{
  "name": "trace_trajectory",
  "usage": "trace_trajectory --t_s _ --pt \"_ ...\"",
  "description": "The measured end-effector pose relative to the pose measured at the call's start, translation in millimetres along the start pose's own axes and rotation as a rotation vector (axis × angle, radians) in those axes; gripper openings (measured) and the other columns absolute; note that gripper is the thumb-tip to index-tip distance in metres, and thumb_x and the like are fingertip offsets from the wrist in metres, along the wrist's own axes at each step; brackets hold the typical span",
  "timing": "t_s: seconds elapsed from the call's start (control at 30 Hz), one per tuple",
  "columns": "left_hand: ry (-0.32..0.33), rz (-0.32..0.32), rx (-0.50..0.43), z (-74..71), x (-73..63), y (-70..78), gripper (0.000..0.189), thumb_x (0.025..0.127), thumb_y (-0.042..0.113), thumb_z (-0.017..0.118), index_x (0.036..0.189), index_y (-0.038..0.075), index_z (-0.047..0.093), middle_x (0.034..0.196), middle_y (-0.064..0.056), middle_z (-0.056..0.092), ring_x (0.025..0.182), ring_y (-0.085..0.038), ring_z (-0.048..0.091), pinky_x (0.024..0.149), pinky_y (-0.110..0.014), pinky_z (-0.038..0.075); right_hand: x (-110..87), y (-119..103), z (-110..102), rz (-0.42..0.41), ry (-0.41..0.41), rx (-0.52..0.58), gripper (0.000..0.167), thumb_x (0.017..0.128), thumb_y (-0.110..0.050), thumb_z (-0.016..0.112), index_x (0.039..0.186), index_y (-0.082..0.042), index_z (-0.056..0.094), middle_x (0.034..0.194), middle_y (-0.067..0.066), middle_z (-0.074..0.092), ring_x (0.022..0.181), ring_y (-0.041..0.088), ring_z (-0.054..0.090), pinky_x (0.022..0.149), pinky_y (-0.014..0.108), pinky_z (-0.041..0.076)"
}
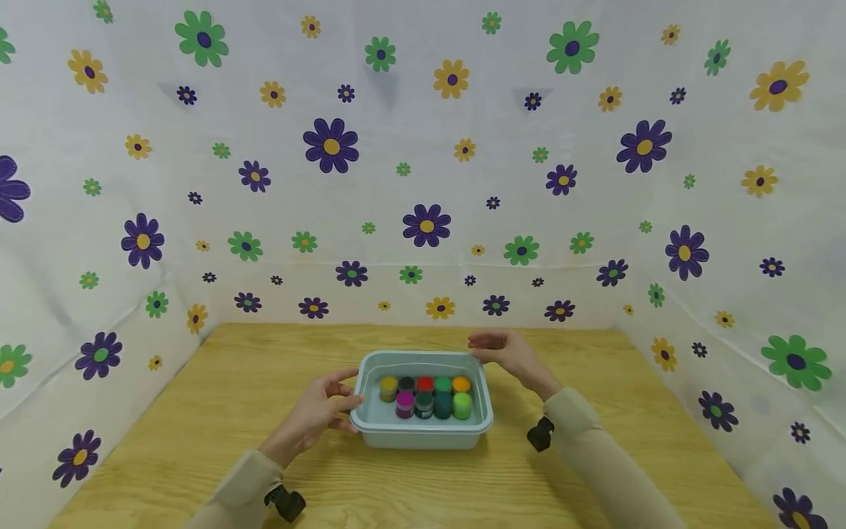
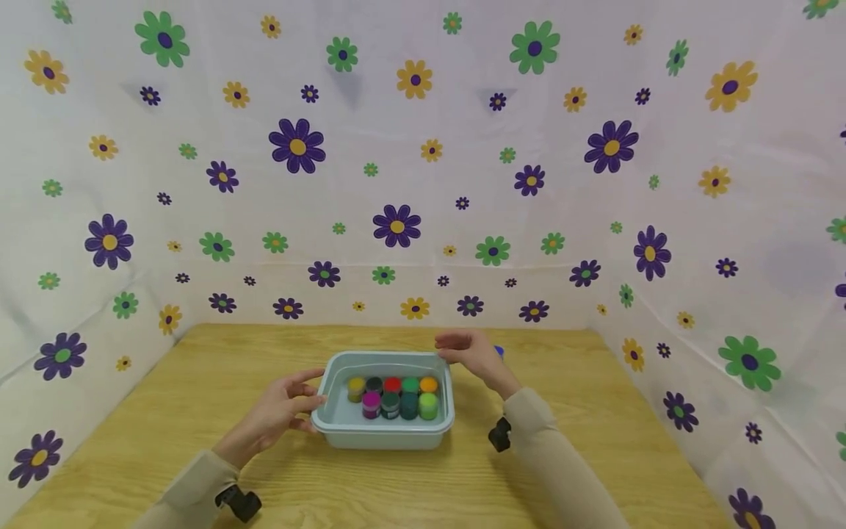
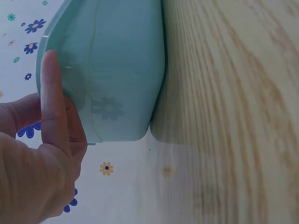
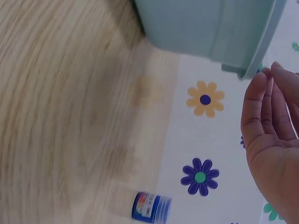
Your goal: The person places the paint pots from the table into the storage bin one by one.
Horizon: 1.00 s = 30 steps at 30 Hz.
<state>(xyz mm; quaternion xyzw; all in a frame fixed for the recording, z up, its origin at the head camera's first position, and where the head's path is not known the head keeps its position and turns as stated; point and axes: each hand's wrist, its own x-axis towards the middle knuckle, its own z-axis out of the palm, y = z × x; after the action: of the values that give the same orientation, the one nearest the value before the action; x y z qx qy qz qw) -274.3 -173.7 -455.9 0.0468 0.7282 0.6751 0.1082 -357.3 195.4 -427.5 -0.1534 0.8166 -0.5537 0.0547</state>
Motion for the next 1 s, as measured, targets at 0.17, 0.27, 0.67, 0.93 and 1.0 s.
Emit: trace_trajectory --t_s 0.17,0.27,0.67,0.93,1.0 --pt "-0.008 0.002 -0.004 -0.9 -1.1 -0.4 0.064 0.09 0.008 0.07 0.147 0.004 0.041 0.104 -0.016 0.053 0.088 -0.029 0.065 0.061 -0.041 0.062 0.6 11.6 -14.1 -0.031 0.029 -0.029 0.035 0.093 -0.01 0.066 0.126 0.001 0.062 0.124 0.023 0.065 0.101 0.021 0.067 0.088 0.04 0.059" --pt "-0.011 0.003 -0.008 -1.6 -1.8 -0.1 0.065 0.09 0.009 0.07 0.148 0.005 0.04 0.105 -0.016 0.052 0.088 -0.029 0.065 0.061 -0.04 0.062 0.8 18.2 -23.7 -0.054 0.049 -0.057 0.036 0.094 -0.011 0.066 0.127 0.002 0.061 0.124 0.026 0.064 0.098 0.017 0.067 0.085 0.038 0.059" --pt "-0.014 0.002 0.019 -0.5 -3.1 2.7 0.063 0.093 0.009 0.067 0.149 0.006 0.039 0.106 -0.016 0.052 0.09 -0.028 0.066 0.062 -0.039 0.062 -2.2 34.8 -64.3 -0.042 0.09 -0.159 0.036 0.094 -0.005 0.063 0.128 0.006 0.059 0.126 0.029 0.061 0.113 0.036 0.062 0.096 0.04 0.055" --pt "-0.011 0.005 0.028 1.7 -3.0 3.2 0.062 0.092 0.007 0.067 0.148 0.004 0.04 0.104 -0.016 0.053 0.088 -0.028 0.065 0.062 -0.039 0.062 -3.8 44.7 -75.0 0.062 0.092 -0.242 0.037 0.092 -0.001 0.063 0.128 0.007 0.059 0.134 0.028 0.056 0.124 0.043 0.051 0.103 0.053 0.047" --pt "-0.013 0.006 0.027 1.8 -3.6 3.3 0.063 0.092 0.008 0.067 0.148 0.004 0.039 0.104 -0.016 0.053 0.088 -0.028 0.065 0.061 -0.039 0.062 -4.0 46.4 -76.0 0.074 0.09 -0.244 0.037 0.092 -0.001 0.063 0.128 0.006 0.059 0.134 0.027 0.056 0.125 0.043 0.049 0.105 0.054 0.045"
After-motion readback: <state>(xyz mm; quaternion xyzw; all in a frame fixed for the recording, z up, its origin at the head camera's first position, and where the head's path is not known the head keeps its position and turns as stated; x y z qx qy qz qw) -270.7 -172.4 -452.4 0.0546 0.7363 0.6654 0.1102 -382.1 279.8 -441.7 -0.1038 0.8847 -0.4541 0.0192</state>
